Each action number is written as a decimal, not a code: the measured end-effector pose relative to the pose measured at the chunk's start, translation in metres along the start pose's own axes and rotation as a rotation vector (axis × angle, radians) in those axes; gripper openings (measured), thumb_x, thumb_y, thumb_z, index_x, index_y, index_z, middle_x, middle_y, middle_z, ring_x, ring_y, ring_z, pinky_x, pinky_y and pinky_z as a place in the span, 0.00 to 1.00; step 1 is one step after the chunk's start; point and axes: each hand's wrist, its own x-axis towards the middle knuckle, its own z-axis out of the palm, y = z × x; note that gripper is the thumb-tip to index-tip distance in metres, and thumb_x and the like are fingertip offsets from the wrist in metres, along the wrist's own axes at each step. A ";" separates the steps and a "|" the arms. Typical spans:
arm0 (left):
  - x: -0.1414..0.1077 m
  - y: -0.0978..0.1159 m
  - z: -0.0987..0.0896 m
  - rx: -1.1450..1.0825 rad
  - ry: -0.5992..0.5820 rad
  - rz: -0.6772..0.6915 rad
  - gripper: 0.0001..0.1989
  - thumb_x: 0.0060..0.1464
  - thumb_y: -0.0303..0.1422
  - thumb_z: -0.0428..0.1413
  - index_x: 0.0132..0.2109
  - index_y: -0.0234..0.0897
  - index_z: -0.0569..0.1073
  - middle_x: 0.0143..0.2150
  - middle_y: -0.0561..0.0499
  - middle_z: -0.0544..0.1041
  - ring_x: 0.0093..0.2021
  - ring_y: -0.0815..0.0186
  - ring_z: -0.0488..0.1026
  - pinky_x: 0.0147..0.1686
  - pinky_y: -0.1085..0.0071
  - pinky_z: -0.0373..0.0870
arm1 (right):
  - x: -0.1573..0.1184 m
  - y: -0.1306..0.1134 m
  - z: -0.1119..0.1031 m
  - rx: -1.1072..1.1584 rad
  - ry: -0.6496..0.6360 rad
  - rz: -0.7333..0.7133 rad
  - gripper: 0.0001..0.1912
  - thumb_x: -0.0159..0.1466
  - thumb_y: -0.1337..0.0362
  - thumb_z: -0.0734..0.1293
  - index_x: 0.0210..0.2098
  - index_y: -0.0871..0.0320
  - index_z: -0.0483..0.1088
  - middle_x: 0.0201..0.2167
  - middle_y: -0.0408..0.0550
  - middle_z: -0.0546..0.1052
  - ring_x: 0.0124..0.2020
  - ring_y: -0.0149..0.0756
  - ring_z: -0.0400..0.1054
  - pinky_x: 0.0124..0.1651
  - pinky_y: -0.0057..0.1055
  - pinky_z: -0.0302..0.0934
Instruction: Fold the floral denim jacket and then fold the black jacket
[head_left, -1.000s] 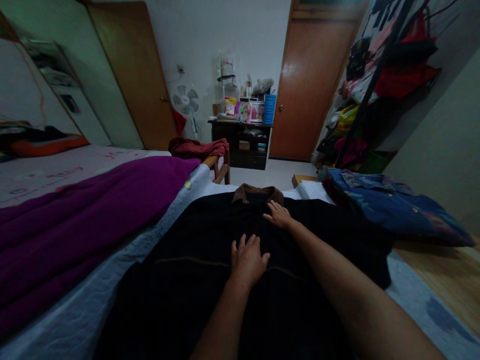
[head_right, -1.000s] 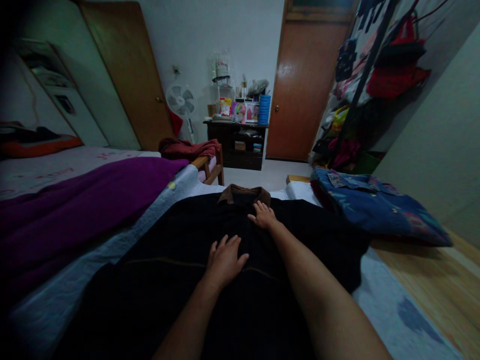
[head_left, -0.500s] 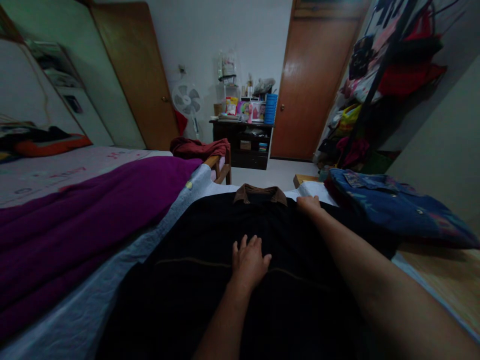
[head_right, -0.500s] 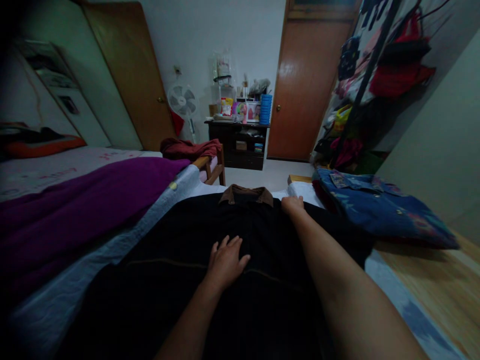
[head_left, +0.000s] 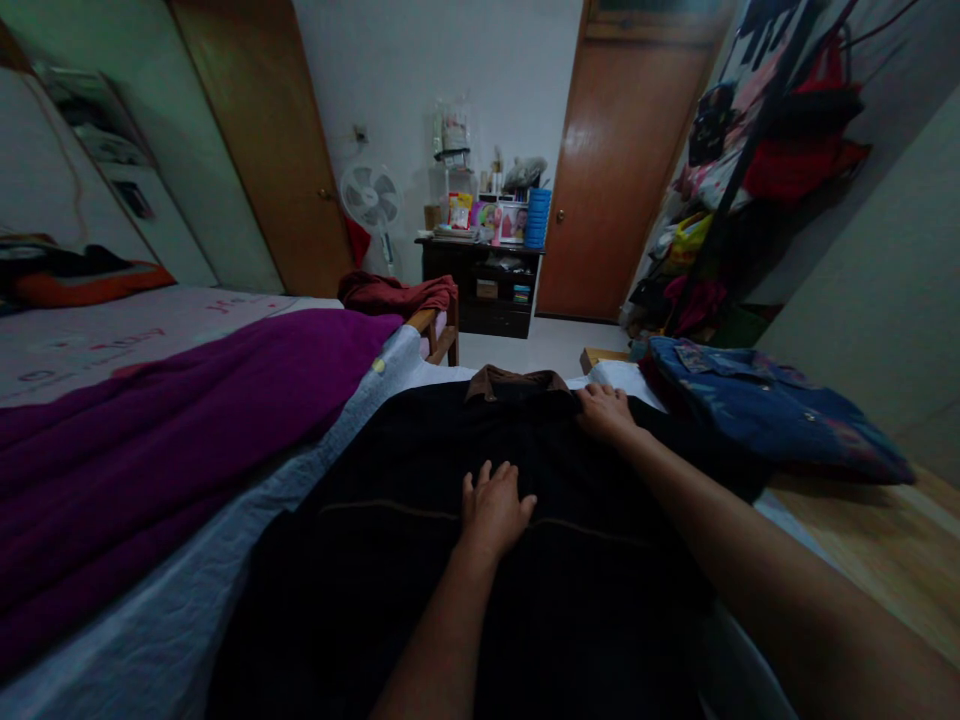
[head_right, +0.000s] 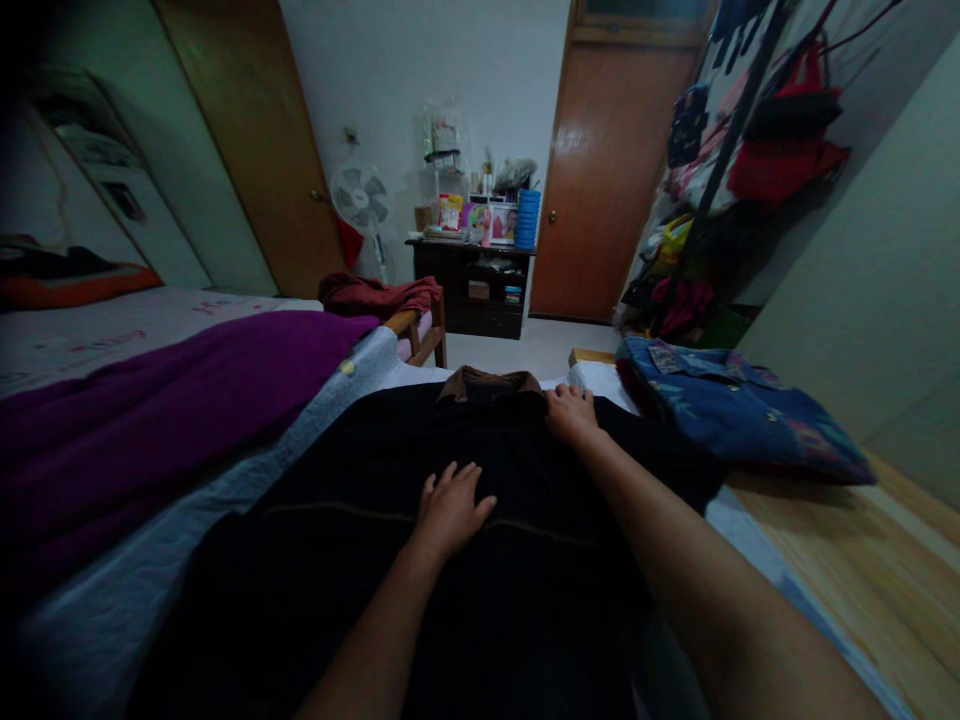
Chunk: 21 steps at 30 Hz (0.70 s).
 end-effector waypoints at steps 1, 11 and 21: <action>0.000 0.000 0.000 0.003 -0.002 0.000 0.27 0.58 0.45 0.48 0.62 0.41 0.64 0.66 0.47 0.62 0.68 0.53 0.51 0.64 0.48 0.47 | -0.010 -0.002 -0.004 0.009 -0.041 -0.053 0.19 0.61 0.59 0.64 0.52 0.55 0.68 0.57 0.56 0.67 0.57 0.50 0.57 0.59 0.49 0.47; -0.006 -0.003 0.006 0.014 0.124 0.023 0.24 0.61 0.42 0.46 0.61 0.41 0.66 0.65 0.49 0.65 0.67 0.57 0.54 0.64 0.53 0.49 | -0.148 0.085 -0.057 -0.098 0.099 0.233 0.17 0.65 0.58 0.60 0.49 0.60 0.69 0.47 0.62 0.72 0.48 0.51 0.68 0.45 0.39 0.60; -0.032 0.000 -0.041 0.140 -0.126 0.093 0.24 0.57 0.38 0.51 0.60 0.45 0.66 0.66 0.48 0.62 0.67 0.55 0.56 0.64 0.48 0.47 | -0.191 0.086 -0.018 0.293 -0.107 0.301 0.31 0.64 0.59 0.60 0.65 0.59 0.53 0.40 0.55 0.79 0.40 0.45 0.75 0.40 0.35 0.64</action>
